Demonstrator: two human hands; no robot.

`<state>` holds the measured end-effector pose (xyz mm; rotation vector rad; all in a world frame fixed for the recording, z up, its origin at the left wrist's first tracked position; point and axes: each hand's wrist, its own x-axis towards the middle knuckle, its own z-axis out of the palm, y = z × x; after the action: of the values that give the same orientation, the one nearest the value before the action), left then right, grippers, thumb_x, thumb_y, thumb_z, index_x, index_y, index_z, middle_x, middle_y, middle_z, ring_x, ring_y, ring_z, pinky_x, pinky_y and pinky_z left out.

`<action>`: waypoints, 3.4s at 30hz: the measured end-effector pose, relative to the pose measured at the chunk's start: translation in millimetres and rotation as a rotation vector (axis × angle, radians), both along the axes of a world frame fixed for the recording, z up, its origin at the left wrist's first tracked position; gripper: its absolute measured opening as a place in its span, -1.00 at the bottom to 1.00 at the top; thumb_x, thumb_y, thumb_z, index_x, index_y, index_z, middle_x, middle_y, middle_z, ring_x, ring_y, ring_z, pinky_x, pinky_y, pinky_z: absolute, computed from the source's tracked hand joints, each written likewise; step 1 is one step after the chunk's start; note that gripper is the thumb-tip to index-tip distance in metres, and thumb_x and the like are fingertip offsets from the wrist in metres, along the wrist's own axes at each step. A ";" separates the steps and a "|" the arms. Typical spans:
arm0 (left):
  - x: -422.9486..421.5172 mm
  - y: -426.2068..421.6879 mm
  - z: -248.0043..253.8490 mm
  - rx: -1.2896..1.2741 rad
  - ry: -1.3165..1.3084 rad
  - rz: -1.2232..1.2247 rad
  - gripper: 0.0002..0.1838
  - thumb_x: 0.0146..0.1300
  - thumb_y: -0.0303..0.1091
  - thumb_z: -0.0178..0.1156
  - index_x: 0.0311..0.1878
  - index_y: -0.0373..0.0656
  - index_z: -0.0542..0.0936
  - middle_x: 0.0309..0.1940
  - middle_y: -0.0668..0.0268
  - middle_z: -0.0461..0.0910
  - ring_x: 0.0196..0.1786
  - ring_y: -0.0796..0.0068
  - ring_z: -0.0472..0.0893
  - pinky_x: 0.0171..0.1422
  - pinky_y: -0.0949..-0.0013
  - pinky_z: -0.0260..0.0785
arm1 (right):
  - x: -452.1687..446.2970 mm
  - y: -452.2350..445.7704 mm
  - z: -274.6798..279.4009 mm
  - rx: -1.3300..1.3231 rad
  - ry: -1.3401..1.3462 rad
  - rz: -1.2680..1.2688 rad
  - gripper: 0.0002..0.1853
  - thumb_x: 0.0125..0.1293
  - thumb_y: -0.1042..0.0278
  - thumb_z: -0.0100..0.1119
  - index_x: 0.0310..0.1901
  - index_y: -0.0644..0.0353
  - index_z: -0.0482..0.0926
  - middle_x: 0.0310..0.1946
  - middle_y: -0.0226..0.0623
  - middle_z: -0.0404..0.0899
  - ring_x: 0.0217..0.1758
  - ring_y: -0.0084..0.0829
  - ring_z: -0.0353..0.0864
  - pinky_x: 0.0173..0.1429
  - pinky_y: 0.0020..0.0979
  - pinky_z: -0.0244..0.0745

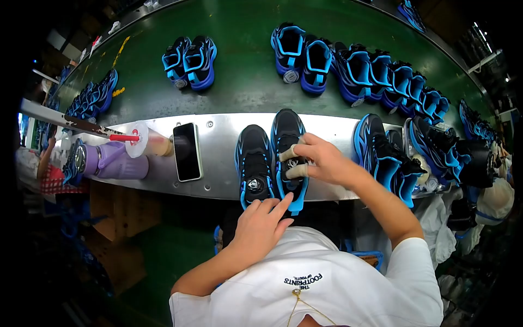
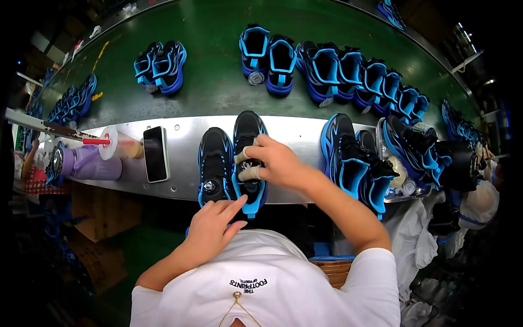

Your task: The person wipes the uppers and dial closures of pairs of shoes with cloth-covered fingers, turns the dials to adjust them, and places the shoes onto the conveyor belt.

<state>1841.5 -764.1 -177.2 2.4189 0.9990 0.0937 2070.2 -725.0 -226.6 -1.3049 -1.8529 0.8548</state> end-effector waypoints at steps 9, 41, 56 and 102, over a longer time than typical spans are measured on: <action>3.7 12.9 10.9 -0.166 -0.064 0.041 -0.68 0.26 -0.32 0.28 0.06 -0.17 0.61 -0.28 0.16 0.58 -0.27 0.11 0.59 -0.16 0.22 0.45 | -12.6 -23.9 -9.4 0.022 -0.065 -0.301 -0.64 0.05 0.18 0.47 -0.11 0.08 0.70 -0.34 -0.21 0.46 -0.29 -0.16 0.54 -0.16 -0.23 0.49; 89.2 97.2 -12.5 0.203 -0.052 -0.402 -0.66 0.10 -0.26 0.36 -0.11 -0.24 0.57 -0.21 0.05 0.57 -0.12 0.02 0.57 -0.01 0.09 0.43 | 32.7 -24.8 -52.9 -0.007 0.102 0.008 -0.11 -0.03 0.13 0.51 0.39 0.05 0.35 0.45 0.05 0.14 0.46 0.08 0.15 0.49 -0.07 0.16; 59.9 -1.9 -15.7 -1.132 -0.338 0.503 -0.48 0.44 -0.42 0.06 0.41 -0.40 0.28 0.01 0.15 0.59 -0.27 0.53 0.61 -0.17 0.49 0.47 | 39.3 -29.7 1.5 -0.225 0.096 -0.068 -0.65 0.08 0.28 0.42 -0.04 0.02 0.73 -0.35 -0.24 0.47 -0.19 -0.20 0.44 -0.04 -0.24 0.43; 11.4 -11.0 -35.6 0.090 -0.503 0.552 -0.64 0.05 -0.37 0.44 -0.09 -0.21 0.57 -0.13 0.22 0.50 -0.07 0.26 0.44 0.04 0.30 0.33 | 30.3 -2.0 -6.3 0.125 -0.057 -0.096 -0.69 0.34 0.40 0.22 0.10 0.19 0.62 -0.03 -0.17 0.55 0.07 -0.21 0.56 0.19 -0.31 0.44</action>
<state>1852.9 -775.1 -212.8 1.9647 1.3880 0.9029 2100.5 -727.0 -232.9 -1.3403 -1.8408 0.6475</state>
